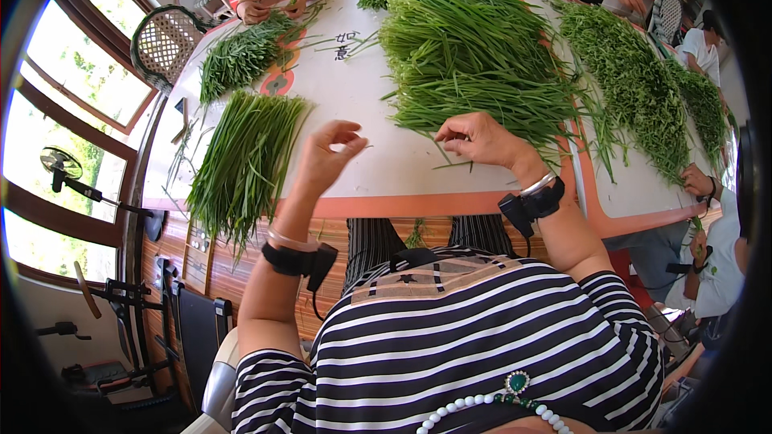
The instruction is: The person sorts bunches of green vegetables by hand at a table, removing individual stalks and setting them into separate piles.
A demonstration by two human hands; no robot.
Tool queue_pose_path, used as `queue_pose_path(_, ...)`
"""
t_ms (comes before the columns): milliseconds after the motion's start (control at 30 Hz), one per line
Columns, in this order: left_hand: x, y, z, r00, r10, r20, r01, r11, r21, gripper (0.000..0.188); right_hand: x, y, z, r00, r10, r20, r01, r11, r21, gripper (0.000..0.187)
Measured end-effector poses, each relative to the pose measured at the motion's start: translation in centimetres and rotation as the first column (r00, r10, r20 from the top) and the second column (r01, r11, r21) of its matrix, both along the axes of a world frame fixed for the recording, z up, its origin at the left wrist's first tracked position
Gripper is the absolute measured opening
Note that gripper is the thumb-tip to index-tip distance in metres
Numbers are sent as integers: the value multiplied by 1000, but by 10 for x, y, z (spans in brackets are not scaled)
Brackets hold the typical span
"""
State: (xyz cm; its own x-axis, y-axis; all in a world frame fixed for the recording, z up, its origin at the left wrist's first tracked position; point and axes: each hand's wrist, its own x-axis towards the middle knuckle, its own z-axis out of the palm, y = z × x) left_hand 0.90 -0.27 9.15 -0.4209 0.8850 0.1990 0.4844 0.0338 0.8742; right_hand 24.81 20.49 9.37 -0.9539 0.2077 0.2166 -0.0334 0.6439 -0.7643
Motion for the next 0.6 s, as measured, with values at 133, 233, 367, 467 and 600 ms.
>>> queue_pose_path(133, 65, -10, -18, 995, 19, 102, -17, 1000, -18, 20, 29, 7, 23, 964, -266, 26, 267, 962, -52, 12)
queue_pose_path(233, 83, -7, -21, 995, 9, 100, -9, 1000, -6, 18, 33, 21, 22, 891, -437, -125, 452, 881, 142, 11)
queue_pose_path(367, 98, 3, -23, 994, -60, 89, 59, 998, 10, 17, 26, 31, 14, 793, -551, -260, 609, 699, 376, 16)
queue_pose_path(467, 101, 10, -28, 989, -110, 100, 108, 994, 26, 16, 16, 38, -7, 770, -588, -246, 617, 589, 522, 17)
queue_pose_path(600, 101, 12, -33, 997, -55, 60, 52, 997, 57, 14, 8, 23, 5, 828, -528, -189, 548, 692, 470, 12)
